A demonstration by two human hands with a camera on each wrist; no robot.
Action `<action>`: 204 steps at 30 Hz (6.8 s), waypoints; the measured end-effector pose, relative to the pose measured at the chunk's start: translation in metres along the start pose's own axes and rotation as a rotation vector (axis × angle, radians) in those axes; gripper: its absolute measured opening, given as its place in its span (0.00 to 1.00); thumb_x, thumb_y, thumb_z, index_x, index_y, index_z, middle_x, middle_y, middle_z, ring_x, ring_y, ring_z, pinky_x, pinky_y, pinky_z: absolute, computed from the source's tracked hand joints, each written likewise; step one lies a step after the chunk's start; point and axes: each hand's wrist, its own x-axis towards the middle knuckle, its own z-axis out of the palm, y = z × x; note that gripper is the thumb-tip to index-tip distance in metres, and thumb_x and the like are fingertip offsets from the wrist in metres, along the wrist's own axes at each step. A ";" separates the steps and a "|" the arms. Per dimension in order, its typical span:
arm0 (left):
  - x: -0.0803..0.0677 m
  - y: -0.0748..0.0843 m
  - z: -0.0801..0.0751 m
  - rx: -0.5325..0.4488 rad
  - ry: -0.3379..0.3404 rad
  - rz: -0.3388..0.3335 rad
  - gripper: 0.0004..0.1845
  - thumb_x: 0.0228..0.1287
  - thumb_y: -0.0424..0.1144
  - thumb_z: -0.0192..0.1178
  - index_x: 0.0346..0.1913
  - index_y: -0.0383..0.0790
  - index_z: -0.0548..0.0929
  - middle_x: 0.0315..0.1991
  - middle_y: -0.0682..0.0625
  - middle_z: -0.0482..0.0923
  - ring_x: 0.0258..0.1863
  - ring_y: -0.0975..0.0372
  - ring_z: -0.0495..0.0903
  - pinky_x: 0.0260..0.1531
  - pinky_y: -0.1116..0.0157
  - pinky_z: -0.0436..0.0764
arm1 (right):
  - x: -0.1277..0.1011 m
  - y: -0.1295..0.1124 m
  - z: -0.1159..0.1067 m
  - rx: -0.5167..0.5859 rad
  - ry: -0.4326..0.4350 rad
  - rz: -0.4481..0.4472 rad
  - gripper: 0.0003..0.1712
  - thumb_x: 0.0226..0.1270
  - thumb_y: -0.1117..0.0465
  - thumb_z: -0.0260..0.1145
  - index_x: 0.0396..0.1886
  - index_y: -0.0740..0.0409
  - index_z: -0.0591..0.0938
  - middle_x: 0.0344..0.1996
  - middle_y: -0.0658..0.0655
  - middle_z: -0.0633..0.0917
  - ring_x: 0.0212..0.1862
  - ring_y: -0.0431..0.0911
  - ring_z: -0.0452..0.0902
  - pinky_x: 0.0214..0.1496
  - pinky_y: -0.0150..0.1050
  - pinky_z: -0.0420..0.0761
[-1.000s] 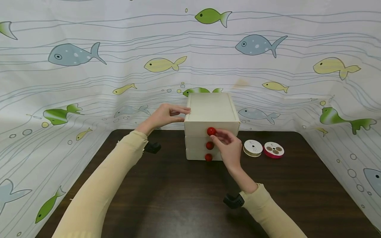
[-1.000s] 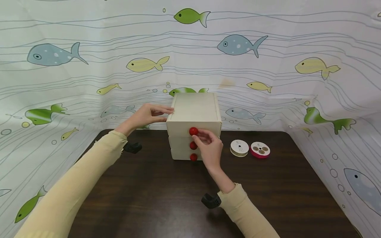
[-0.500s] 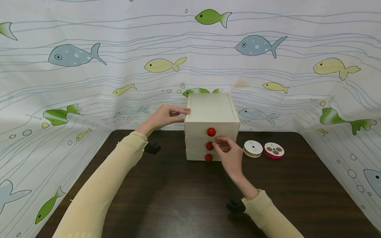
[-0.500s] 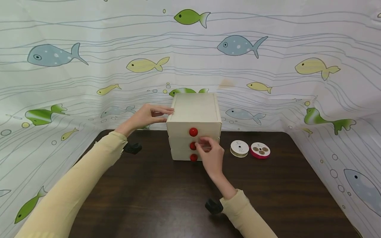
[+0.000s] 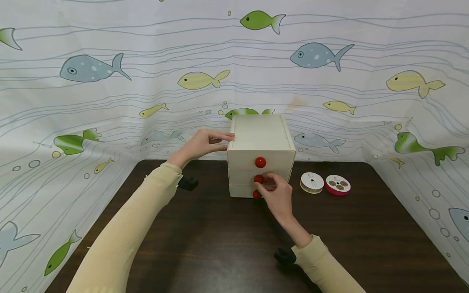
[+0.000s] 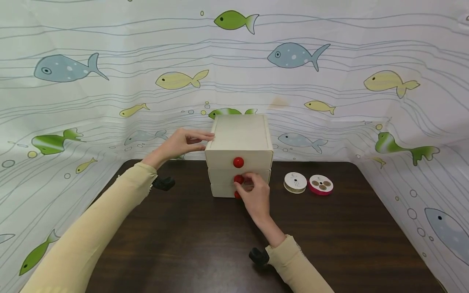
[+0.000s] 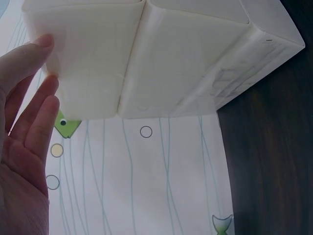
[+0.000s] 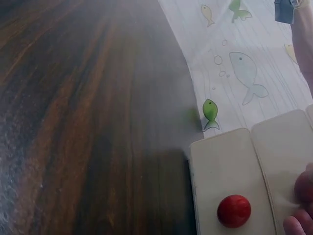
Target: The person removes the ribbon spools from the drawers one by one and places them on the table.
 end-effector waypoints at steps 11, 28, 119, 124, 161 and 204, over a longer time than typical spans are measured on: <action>0.001 -0.003 0.000 -0.018 -0.007 -0.010 0.19 0.64 0.30 0.64 0.59 0.34 0.82 0.66 0.40 0.76 0.69 0.50 0.73 0.67 0.51 0.75 | -0.002 0.001 0.010 0.067 0.070 0.031 0.18 0.50 0.64 0.80 0.40 0.62 0.84 0.38 0.60 0.85 0.35 0.51 0.86 0.35 0.36 0.89; 0.011 -0.037 0.003 -0.011 0.007 0.027 0.20 0.63 0.34 0.67 0.58 0.45 0.84 0.65 0.47 0.78 0.67 0.56 0.75 0.65 0.56 0.77 | -0.006 0.001 0.012 0.091 0.082 0.038 0.18 0.52 0.64 0.79 0.41 0.62 0.83 0.39 0.60 0.84 0.36 0.51 0.86 0.36 0.35 0.89; -0.001 -0.004 0.001 -0.089 0.008 0.023 0.19 0.64 0.26 0.63 0.58 0.30 0.82 0.65 0.37 0.75 0.68 0.49 0.73 0.66 0.51 0.75 | -0.073 -0.035 -0.018 0.041 0.074 -0.195 0.19 0.48 0.68 0.80 0.42 0.58 0.86 0.38 0.57 0.83 0.35 0.47 0.85 0.40 0.24 0.86; 0.000 -0.004 0.000 -0.077 0.016 0.021 0.18 0.64 0.26 0.63 0.58 0.31 0.83 0.65 0.38 0.75 0.68 0.49 0.73 0.66 0.55 0.76 | -0.079 -0.041 -0.027 0.019 0.032 -0.251 0.21 0.45 0.70 0.81 0.42 0.58 0.86 0.38 0.55 0.83 0.36 0.44 0.85 0.42 0.24 0.85; 0.011 -0.040 0.006 -0.074 0.047 0.026 0.19 0.63 0.33 0.66 0.57 0.44 0.85 0.65 0.47 0.77 0.68 0.56 0.74 0.65 0.55 0.77 | -0.118 -0.039 -0.060 0.042 -0.115 -0.308 0.30 0.36 0.77 0.81 0.45 0.57 0.86 0.41 0.57 0.84 0.40 0.43 0.85 0.41 0.24 0.85; 0.012 -0.036 0.006 -0.068 0.034 0.044 0.18 0.64 0.33 0.66 0.57 0.43 0.85 0.64 0.46 0.78 0.66 0.55 0.76 0.64 0.54 0.78 | 0.089 -0.092 -0.035 -0.504 -1.258 -0.401 0.38 0.59 0.57 0.76 0.68 0.58 0.74 0.65 0.55 0.79 0.67 0.49 0.75 0.70 0.47 0.76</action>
